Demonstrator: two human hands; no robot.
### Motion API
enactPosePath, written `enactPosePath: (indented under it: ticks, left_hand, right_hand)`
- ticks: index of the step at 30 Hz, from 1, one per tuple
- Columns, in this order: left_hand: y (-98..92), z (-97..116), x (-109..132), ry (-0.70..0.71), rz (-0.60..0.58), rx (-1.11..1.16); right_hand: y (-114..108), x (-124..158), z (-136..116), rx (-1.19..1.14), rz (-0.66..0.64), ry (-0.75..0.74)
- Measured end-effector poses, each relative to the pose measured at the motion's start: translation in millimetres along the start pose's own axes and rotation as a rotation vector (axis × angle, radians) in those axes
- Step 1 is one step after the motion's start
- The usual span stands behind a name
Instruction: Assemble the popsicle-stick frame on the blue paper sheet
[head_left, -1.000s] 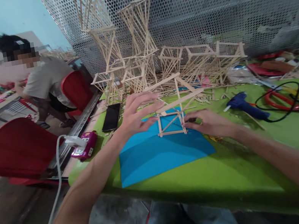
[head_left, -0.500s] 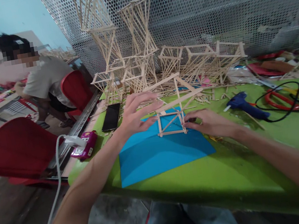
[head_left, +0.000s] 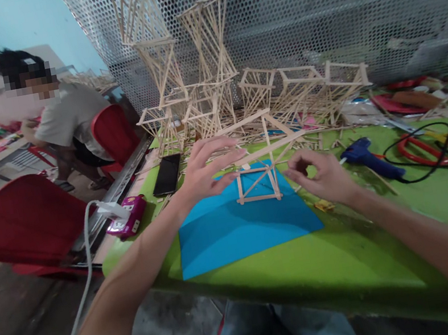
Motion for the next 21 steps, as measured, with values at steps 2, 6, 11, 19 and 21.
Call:
enactPosePath:
  ticks: [2, 6, 11, 19, 21]
  left_hand:
    - [-1.3, 2, -3, 0.022, 0.017, 0.030]
    - [-2.7, 5, -6, -0.006, -0.004, 0.061]
    - [-3.4, 5, -4, -0.016, -0.007, 0.066]
    - [-1.4, 4, -2, -0.034, -0.025, 0.031]
    - [-1.3, 4, -3, -0.019, -0.016, 0.036]
  right_hand:
    - [-3, 3, -4, -0.025, 0.042, -0.071]
    - [3, 7, -19, -0.089, -0.147, -0.183]
    - [13, 9, -34, -0.044, -0.289, -0.188]
    - [19, 10, -41, -0.121, -0.326, -0.200]
    - [19, 10, -41, -0.132, -0.305, -0.211]
Point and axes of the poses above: each hand's wrist, its own x-axis away from the middle knuckle, its own y-axis out of the palm, z = x × y, the point moved 4 cm from there along -x, towards the middle knuckle, and after that the axes turned 9 degrees about x, right-handed, at the moved point
